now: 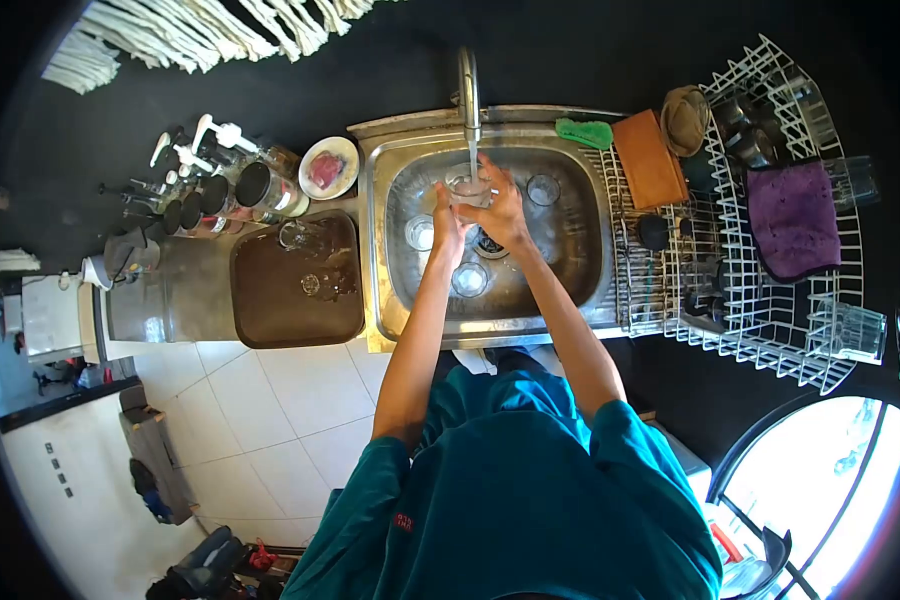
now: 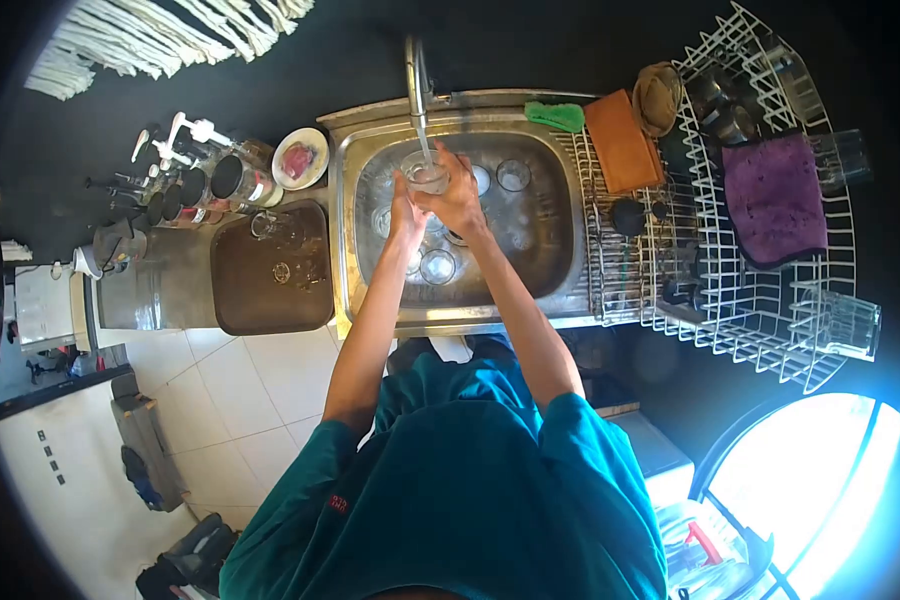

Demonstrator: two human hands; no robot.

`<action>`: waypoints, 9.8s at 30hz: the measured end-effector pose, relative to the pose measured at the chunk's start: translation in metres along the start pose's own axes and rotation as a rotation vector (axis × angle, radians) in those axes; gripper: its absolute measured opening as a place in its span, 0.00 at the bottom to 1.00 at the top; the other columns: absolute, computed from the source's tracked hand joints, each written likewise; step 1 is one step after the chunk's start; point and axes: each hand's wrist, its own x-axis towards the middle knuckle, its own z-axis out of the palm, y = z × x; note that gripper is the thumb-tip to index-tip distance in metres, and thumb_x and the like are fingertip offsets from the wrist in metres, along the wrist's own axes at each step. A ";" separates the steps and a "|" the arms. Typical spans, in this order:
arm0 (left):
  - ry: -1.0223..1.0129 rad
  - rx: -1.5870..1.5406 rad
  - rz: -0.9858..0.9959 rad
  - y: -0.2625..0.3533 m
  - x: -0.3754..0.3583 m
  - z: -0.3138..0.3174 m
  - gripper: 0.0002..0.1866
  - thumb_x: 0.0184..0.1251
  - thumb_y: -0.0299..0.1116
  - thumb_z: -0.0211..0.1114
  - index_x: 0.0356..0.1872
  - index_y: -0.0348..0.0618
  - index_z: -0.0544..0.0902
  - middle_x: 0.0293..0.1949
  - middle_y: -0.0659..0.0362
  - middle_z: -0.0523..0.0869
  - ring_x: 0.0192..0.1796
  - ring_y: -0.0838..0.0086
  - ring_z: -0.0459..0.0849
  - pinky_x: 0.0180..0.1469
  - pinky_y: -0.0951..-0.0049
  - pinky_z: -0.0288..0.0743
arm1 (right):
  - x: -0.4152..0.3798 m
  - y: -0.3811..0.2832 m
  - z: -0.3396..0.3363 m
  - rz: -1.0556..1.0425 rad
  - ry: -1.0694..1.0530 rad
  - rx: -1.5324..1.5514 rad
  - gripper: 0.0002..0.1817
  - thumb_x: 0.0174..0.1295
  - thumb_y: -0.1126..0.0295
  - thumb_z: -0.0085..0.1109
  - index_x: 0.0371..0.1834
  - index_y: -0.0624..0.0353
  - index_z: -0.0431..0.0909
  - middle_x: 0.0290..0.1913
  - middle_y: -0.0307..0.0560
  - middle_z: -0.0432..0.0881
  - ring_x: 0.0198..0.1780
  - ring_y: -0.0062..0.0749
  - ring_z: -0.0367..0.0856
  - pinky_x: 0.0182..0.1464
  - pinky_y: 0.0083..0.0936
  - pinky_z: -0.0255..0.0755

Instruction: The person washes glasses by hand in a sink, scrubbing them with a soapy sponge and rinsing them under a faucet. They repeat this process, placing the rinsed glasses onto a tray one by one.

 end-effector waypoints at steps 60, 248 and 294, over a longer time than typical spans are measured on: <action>0.106 1.612 0.391 -0.003 -0.066 -0.060 0.28 0.52 0.51 0.70 0.47 0.41 0.78 0.40 0.49 0.81 0.36 0.60 0.84 0.37 0.64 0.79 | -0.101 0.113 0.039 0.554 -0.163 0.669 0.32 0.55 0.61 0.58 0.64 0.54 0.63 0.55 0.48 0.74 0.58 0.38 0.72 0.56 0.37 0.67; 0.248 1.195 0.541 0.033 -0.146 -0.066 0.24 0.47 0.31 0.73 0.49 0.45 0.78 0.44 0.52 0.77 0.47 0.59 0.78 0.48 0.62 0.73 | -0.098 0.118 0.090 0.472 -0.076 0.388 0.21 0.61 0.59 0.56 0.50 0.63 0.74 0.43 0.49 0.78 0.43 0.35 0.76 0.48 0.29 0.69; 0.027 0.175 0.208 -0.024 -0.046 -0.013 0.30 0.65 0.40 0.64 0.64 0.42 0.64 0.52 0.53 0.75 0.44 0.72 0.81 0.39 0.75 0.76 | -0.012 0.046 0.010 0.387 -0.236 0.301 0.34 0.52 0.50 0.65 0.55 0.65 0.73 0.42 0.53 0.82 0.42 0.37 0.81 0.44 0.32 0.73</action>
